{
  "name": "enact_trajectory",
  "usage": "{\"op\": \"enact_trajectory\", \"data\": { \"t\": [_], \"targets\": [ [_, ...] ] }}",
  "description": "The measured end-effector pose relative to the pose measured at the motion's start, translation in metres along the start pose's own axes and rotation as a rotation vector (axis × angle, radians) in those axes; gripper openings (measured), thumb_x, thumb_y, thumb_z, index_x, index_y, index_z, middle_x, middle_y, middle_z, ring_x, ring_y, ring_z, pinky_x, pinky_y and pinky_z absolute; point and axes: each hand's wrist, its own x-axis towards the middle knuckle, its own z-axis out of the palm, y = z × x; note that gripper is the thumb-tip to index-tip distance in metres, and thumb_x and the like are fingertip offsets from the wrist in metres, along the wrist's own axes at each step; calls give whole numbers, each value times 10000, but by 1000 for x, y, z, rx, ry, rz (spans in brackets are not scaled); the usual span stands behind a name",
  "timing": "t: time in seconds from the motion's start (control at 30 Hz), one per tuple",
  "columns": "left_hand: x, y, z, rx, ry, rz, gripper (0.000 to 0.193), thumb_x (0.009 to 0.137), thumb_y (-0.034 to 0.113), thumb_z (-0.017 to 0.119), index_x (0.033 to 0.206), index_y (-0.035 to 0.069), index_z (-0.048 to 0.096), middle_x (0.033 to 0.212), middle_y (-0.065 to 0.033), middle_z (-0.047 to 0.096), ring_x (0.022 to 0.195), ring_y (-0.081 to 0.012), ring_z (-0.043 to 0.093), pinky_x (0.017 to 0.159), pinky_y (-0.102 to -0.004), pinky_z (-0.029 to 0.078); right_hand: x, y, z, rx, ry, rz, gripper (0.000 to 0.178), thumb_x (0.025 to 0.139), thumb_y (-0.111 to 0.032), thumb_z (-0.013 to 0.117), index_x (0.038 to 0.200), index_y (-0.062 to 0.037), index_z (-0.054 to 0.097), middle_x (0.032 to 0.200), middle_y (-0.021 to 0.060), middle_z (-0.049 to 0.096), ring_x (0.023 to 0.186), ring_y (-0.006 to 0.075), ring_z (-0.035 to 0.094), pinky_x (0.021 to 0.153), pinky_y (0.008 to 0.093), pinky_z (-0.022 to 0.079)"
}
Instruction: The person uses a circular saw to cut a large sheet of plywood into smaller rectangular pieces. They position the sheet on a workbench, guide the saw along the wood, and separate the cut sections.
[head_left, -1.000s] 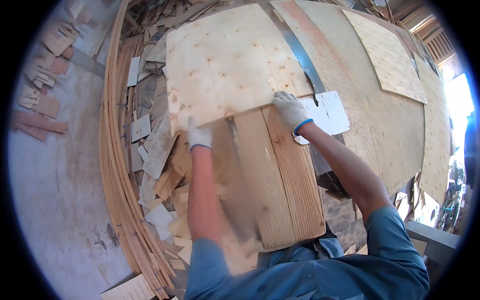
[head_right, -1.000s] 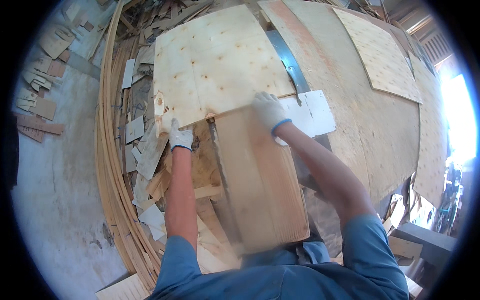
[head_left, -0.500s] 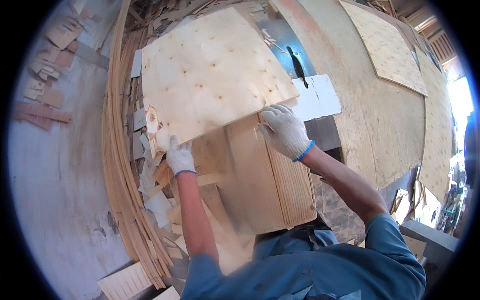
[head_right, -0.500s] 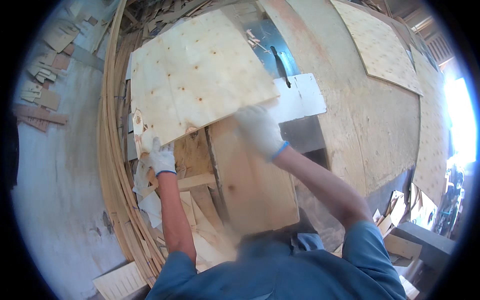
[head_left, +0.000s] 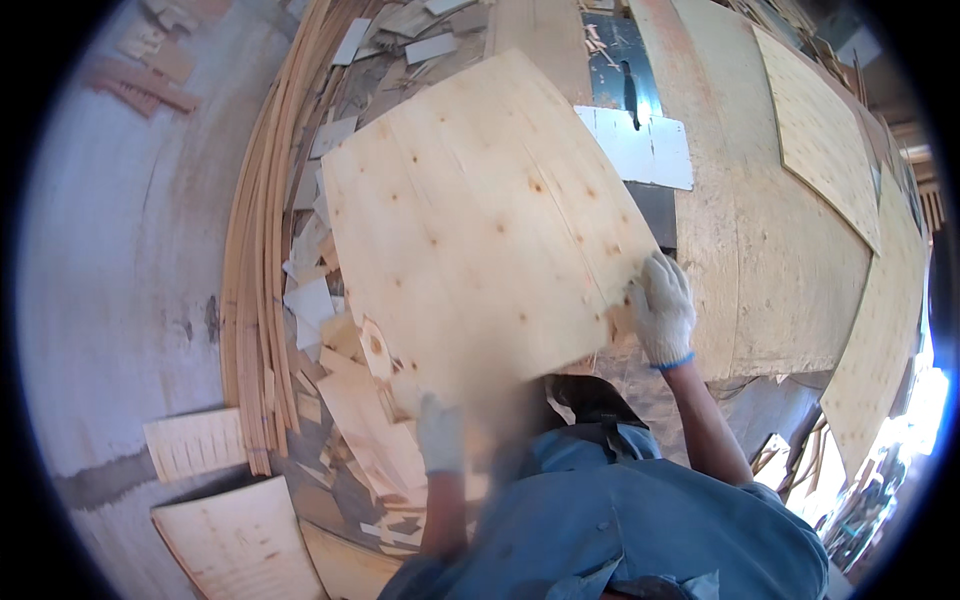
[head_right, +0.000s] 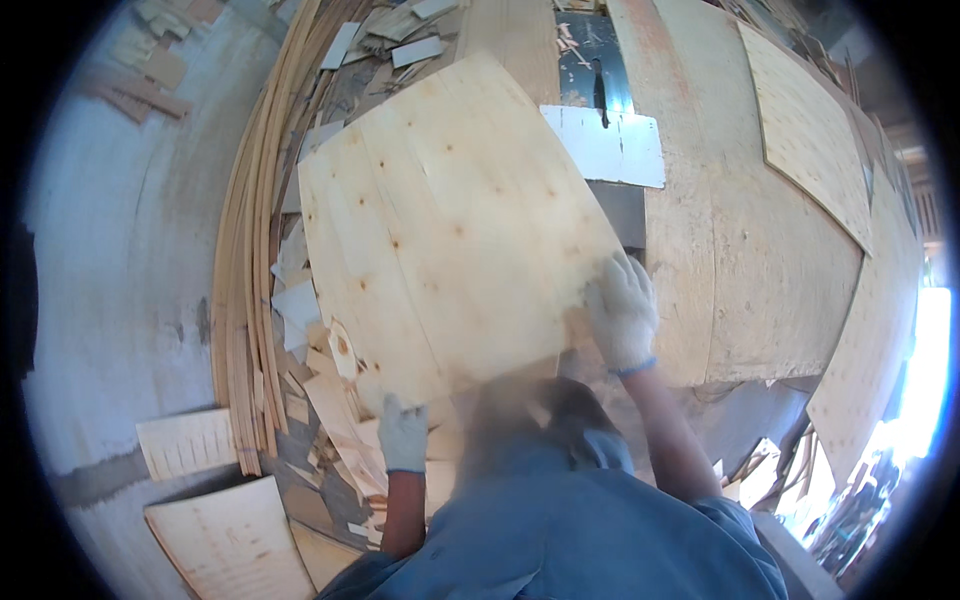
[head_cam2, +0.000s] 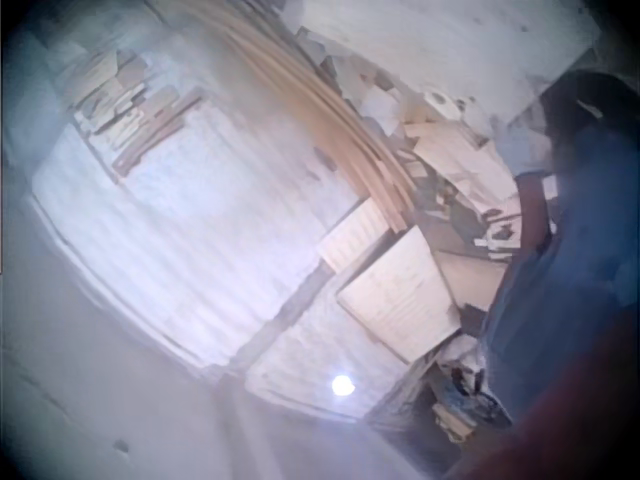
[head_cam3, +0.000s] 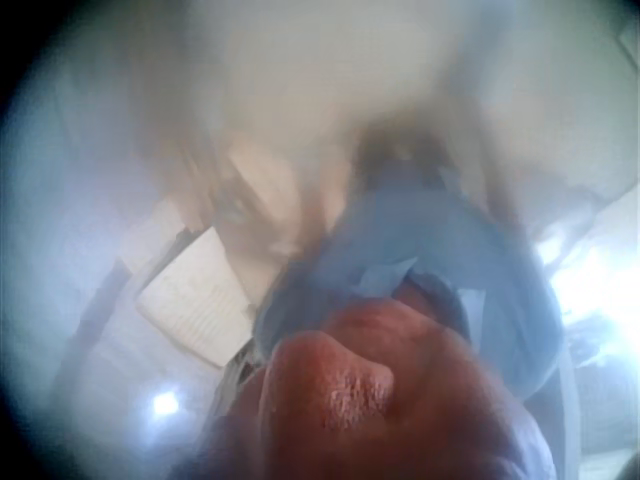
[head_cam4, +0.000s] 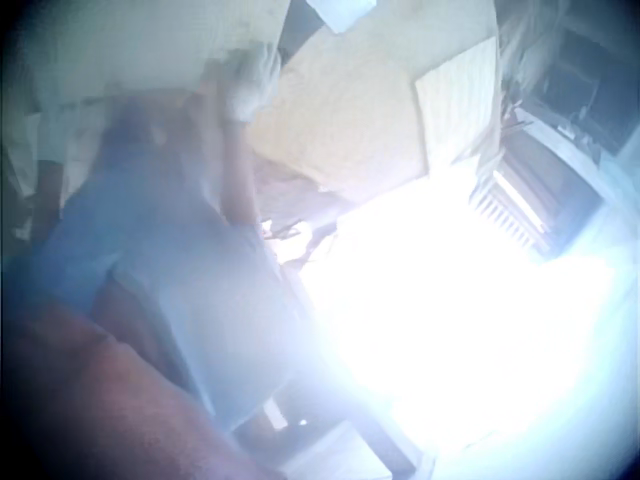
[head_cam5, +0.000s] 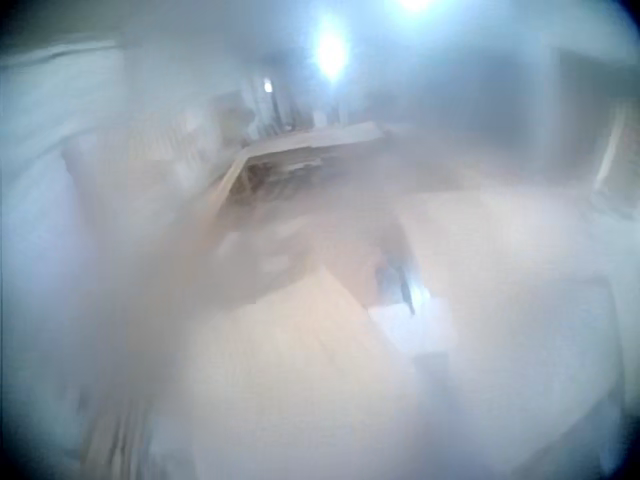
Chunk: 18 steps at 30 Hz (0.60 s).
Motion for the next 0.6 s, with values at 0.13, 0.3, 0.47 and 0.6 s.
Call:
{"op": "enact_trajectory", "data": {
  "t": [0.13, 0.3, 0.47, 0.6],
  "targets": [
    [-93, -58, -69, 553, -219, 178, 460, 969, 210, 578, 1373, 36, 443, 1381, -146, 507, 1284, -291, 472, 1124, -490, 354, -69, 17, -16, -10, -61, 83, 419, 861, -177, 640, 1237, -5, 572, 1254, 233, 594, 1193, 388, 548, 986, 438, 452],
    [-136, -80, -112, 567, -225, 34, 419, 1004, 194, 507, 1370, 1, 439, 1379, -162, 515, 1272, -293, 489, 1106, -490, 381, -105, 33, -9, 51, -156, 314, 401, 906, -281, 570, 1219, -31, 545, 1133, 204, 625, 1042, 403, 597, 887, 461, 475],
    [-134, -34, -135, 879, -508, 79, 398, 1002, 175, 504, 1347, -19, 462, 1303, -168, 572, 1205, -298, 553, 1032, -478, 460, -108, 20, -6, 2, -313, 496, 391, 928, -430, 520, 1085, -81, 600, 987, 204, 664, 951, 428, 622, 801, 476, 477],
    [-118, 5, -215, 1236, -617, 169, 399, 1002, 174, 491, 1357, -4, 456, 1288, -199, 568, 1177, -321, 570, 996, -470, 483, -133, 16, 2, 24, -188, 484, 382, 935, -436, 519, 976, -72, 627, 964, 217, 665, 936, 438, 622, 790, 488, 479]
  ]
}}
